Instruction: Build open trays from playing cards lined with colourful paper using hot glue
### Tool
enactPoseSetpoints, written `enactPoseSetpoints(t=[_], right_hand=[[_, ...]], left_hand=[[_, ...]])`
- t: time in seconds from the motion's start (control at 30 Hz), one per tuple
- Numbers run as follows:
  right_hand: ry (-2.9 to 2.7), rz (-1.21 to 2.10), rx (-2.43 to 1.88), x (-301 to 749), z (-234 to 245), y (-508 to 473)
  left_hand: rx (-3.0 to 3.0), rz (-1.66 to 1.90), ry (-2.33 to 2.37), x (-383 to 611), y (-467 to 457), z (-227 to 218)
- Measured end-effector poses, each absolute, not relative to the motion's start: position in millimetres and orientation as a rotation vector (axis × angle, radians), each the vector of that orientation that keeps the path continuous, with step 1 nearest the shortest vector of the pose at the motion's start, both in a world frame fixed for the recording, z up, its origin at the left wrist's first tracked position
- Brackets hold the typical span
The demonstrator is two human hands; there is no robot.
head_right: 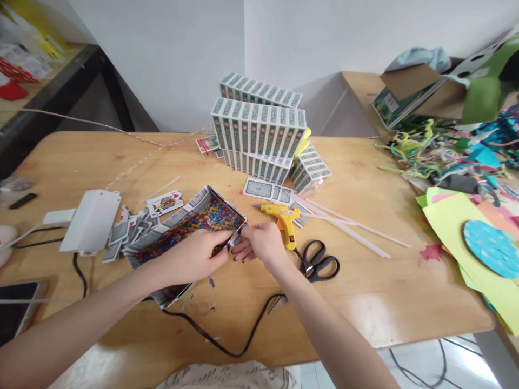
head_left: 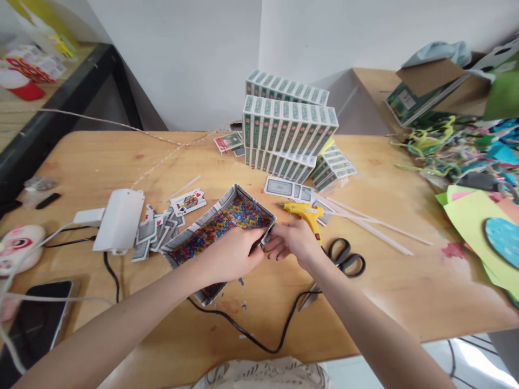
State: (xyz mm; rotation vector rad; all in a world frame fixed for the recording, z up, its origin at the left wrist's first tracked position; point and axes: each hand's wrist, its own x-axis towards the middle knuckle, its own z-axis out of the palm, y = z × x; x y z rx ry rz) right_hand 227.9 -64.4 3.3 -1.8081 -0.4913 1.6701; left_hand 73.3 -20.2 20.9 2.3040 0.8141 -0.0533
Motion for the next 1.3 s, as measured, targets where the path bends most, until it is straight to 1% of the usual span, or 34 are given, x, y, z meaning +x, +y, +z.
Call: enactPoseSetpoints(t=[0.27,0.5,0.9,1.3], right_hand=[[-0.565,1.646,-1.812,226.9,-0.6,-61.9],[-0.636,1.746,-1.664,234.9,-6.2,-75.3],[-0.694,1.809,-1.54,247.1,-16.0,-86.8],[-0.669,1.759,-1.502,244.9,-16.8,-86.3]], left_hand=[[2.358,-0.02,0.919,79.6,-20.8,19.1],[2.322,0.007,0.905,79.6,-21.0,17.7],[2.344,-0.16,0.989,84.3,-19.5,26.8],[2.44,-0.158,1.057,93.7,-15.3,23.7]])
